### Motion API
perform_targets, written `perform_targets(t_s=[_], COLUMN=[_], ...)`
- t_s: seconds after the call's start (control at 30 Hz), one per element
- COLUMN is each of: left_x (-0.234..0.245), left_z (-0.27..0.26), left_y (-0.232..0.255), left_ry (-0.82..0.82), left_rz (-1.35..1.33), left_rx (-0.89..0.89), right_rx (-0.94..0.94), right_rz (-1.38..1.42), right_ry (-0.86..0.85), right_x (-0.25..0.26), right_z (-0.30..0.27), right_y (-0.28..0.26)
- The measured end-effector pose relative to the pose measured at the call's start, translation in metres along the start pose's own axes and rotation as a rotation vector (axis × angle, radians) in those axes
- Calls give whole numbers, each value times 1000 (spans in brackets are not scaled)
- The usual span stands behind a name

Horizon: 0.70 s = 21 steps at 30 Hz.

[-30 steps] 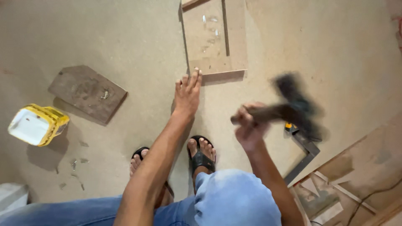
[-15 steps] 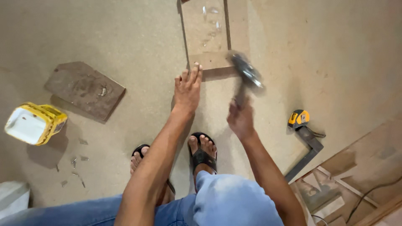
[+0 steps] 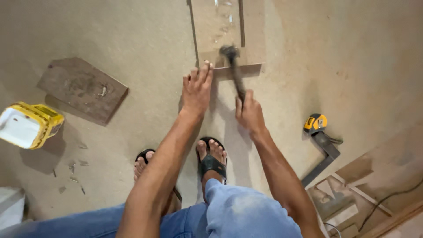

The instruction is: The person applies adhesive to small pieces of wood by hand and then uses a hammer to drive nails into them, joining the pieces together.

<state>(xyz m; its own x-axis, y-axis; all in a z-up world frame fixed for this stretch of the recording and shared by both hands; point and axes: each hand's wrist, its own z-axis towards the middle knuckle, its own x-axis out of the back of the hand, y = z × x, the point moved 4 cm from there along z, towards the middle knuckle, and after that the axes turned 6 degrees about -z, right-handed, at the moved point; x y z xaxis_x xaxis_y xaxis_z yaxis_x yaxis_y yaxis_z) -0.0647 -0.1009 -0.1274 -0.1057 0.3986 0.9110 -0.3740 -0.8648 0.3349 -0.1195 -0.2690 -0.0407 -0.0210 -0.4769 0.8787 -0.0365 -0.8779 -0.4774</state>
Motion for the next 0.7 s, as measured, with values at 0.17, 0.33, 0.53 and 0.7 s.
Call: perform_targets(t_s=[0.17,0.33,0.53,0.7], left_x=[2,2,3,-6], left_z=[6,7,27,4], left_y=[-6,-5,-4,-3], left_ry=[61,92,91,-19], left_rz=[25,57,61,93], left_rx=[-1,-2,-24,-3], right_rx=[56,126,-20,-3], right_rz=[10,997,-17,287], right_ry=[268,491,67,253], right_x=[42,48,14,69], right_z=[-13,-32,27,-16], right_y=[-11,-19,-11,-42])
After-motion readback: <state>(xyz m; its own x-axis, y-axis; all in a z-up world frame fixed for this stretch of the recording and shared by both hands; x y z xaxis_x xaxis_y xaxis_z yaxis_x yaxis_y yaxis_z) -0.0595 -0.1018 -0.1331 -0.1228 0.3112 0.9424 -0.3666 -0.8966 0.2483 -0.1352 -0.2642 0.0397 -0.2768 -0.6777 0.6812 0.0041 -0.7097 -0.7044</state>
